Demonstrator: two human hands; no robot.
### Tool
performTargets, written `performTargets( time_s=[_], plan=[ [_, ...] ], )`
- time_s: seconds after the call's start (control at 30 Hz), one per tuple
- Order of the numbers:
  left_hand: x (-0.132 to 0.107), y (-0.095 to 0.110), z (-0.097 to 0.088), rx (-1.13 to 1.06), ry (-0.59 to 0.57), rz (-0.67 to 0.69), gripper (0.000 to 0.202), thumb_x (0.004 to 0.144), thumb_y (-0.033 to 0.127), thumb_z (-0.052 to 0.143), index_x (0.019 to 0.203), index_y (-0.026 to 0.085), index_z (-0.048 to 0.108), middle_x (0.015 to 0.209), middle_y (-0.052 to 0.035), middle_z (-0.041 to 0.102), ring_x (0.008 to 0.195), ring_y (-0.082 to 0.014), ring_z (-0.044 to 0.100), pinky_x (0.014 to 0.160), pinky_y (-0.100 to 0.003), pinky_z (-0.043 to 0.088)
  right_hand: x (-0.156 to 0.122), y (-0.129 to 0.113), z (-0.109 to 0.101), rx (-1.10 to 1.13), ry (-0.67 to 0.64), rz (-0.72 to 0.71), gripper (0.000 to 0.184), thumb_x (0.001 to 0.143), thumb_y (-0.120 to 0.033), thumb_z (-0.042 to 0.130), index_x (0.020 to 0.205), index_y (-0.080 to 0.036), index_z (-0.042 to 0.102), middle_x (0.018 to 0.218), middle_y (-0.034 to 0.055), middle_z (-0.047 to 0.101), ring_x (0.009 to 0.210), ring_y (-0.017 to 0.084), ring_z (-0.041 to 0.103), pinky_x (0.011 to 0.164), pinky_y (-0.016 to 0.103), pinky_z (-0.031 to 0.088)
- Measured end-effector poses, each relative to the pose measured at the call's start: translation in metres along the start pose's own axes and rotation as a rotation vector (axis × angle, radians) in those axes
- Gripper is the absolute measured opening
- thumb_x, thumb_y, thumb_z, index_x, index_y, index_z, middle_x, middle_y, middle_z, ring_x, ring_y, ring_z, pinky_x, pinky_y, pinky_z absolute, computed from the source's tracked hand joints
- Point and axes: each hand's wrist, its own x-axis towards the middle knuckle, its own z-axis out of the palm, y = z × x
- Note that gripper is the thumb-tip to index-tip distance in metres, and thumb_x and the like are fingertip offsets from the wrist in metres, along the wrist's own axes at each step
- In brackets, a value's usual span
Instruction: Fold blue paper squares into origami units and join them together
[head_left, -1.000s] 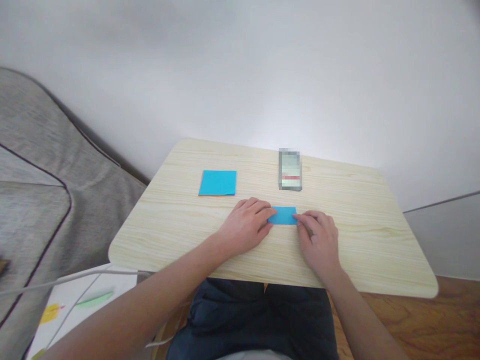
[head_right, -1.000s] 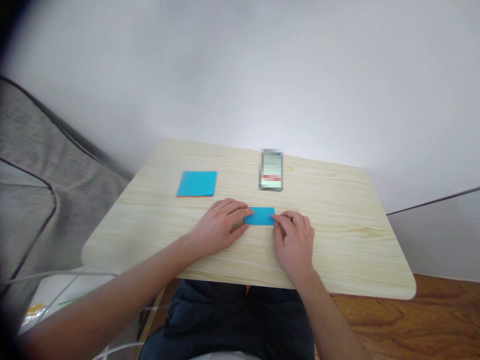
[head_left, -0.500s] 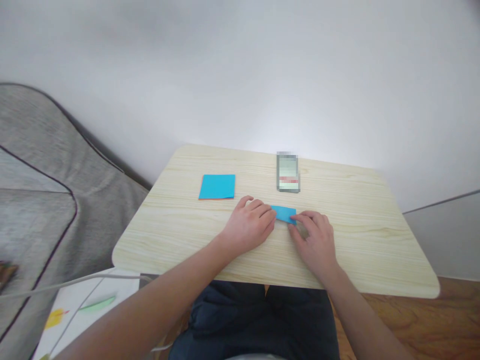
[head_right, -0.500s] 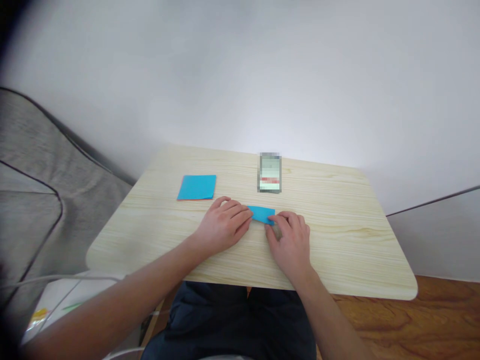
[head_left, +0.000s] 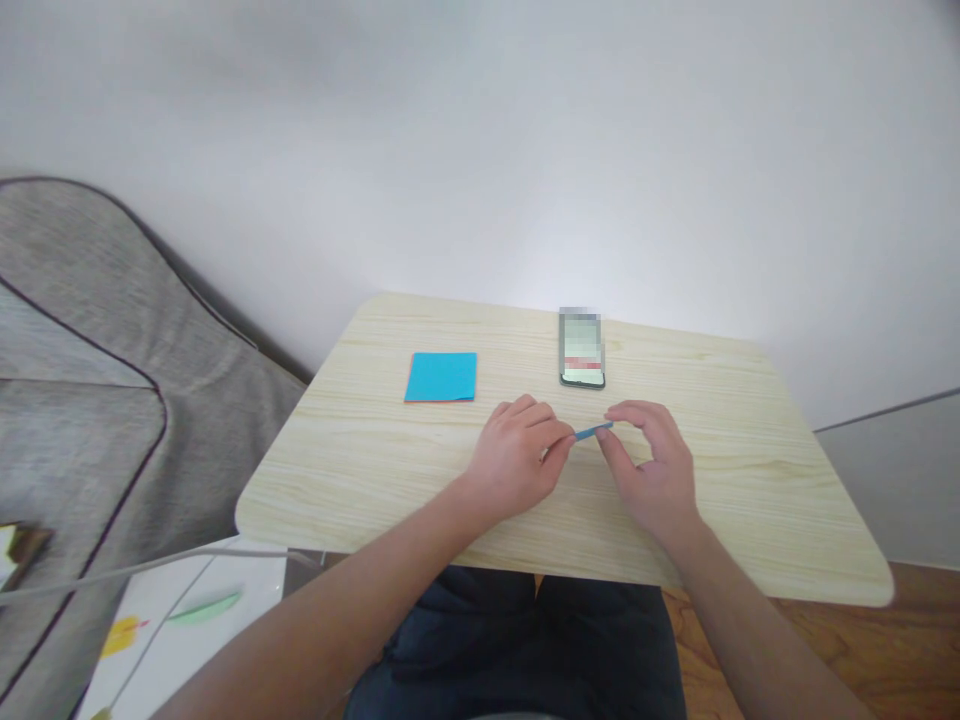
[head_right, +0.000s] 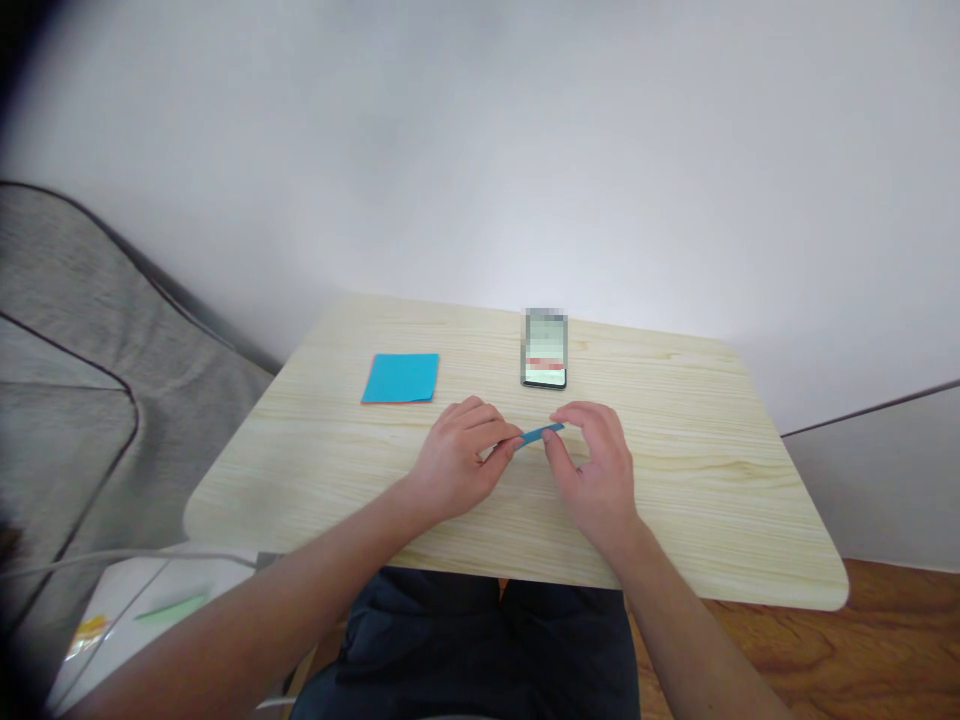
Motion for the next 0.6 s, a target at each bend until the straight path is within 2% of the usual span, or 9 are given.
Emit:
performTargets(
  time_s=[0.07, 0.1, 0.2, 0.3, 0.37, 0.5, 0.6],
  plan=[
    [0.001, 0.001, 0.005, -0.199, 0.039, -0.095, 0.024, 0.101, 0.030, 0.058, 0.090, 0.020, 0.077, 0.083, -0.0058, 0.072, 0.086, -0.0205, 0.062, 0.081, -0.037, 0.047, 0.002, 0.000, 0.001, 0.253, 0.024, 0.212, 0.036, 0.089, -0.036, 0.074, 0.122, -0.027, 0.064, 0.115, 0.0080, 0.072, 0.108, 0.027, 0.067, 0.096, 0.047, 0.053],
    [0.002, 0.001, 0.007, -0.292, 0.067, -0.155, 0.023, 0.100, 0.031, 0.060, 0.088, 0.020, 0.077, 0.082, -0.0051, 0.073, 0.084, -0.0198, 0.063, 0.080, -0.036, 0.049, 0.003, 0.001, 0.003, 0.380, -0.010, 0.318, 0.040, 0.087, -0.038, 0.077, 0.124, -0.027, 0.064, 0.112, 0.0075, 0.073, 0.105, 0.026, 0.068, 0.094, 0.046, 0.054],
    [0.002, 0.003, 0.014, -0.513, 0.148, -0.364, 0.017, 0.095, 0.031, 0.066, 0.089, 0.020, 0.077, 0.087, -0.0036, 0.077, 0.083, -0.0185, 0.066, 0.078, -0.033, 0.051, 0.003, 0.005, 0.009, 0.645, -0.215, 0.523, 0.028, 0.088, -0.043, 0.076, 0.109, -0.024, 0.072, 0.101, 0.0065, 0.076, 0.095, 0.024, 0.070, 0.093, 0.043, 0.054],
    [-0.001, 0.008, 0.016, -0.677, 0.182, -0.514, 0.017, 0.091, 0.031, 0.070, 0.103, 0.019, 0.075, 0.085, -0.0026, 0.077, 0.079, -0.0171, 0.068, 0.075, -0.031, 0.052, 0.001, 0.006, 0.015, 0.775, -0.300, 0.587, 0.020, 0.089, -0.042, 0.075, 0.097, -0.024, 0.076, 0.098, 0.0050, 0.077, 0.090, 0.022, 0.069, 0.092, 0.041, 0.054],
    [-0.005, 0.011, 0.015, -0.727, 0.156, -0.547, 0.031, 0.089, 0.029, 0.072, 0.119, 0.020, 0.069, 0.081, -0.0004, 0.075, 0.077, -0.0161, 0.068, 0.076, -0.030, 0.052, 0.002, 0.007, 0.017, 0.811, -0.296, 0.622, 0.020, 0.088, -0.043, 0.077, 0.097, -0.026, 0.076, 0.096, 0.0036, 0.077, 0.086, 0.021, 0.069, 0.088, 0.040, 0.055],
    [-0.013, 0.010, 0.010, -0.686, 0.058, -0.502, 0.059, 0.087, 0.025, 0.073, 0.142, 0.025, 0.051, 0.082, 0.0025, 0.075, 0.080, -0.0153, 0.069, 0.086, -0.032, 0.053, 0.007, 0.012, 0.017, 0.784, -0.371, 0.651, 0.022, 0.086, -0.044, 0.079, 0.095, -0.025, 0.075, 0.093, 0.0022, 0.076, 0.081, 0.020, 0.067, 0.080, 0.035, 0.053],
    [-0.013, 0.002, 0.005, -0.709, 0.043, -0.477, 0.060, 0.090, 0.028, 0.071, 0.146, 0.025, 0.047, 0.087, 0.0011, 0.074, 0.085, -0.0159, 0.070, 0.088, -0.032, 0.054, 0.012, 0.016, 0.013, 0.741, -0.473, 0.630, 0.022, 0.086, -0.044, 0.079, 0.095, -0.024, 0.075, 0.089, 0.0001, 0.074, 0.075, 0.016, 0.064, 0.074, 0.031, 0.050]
  ],
)
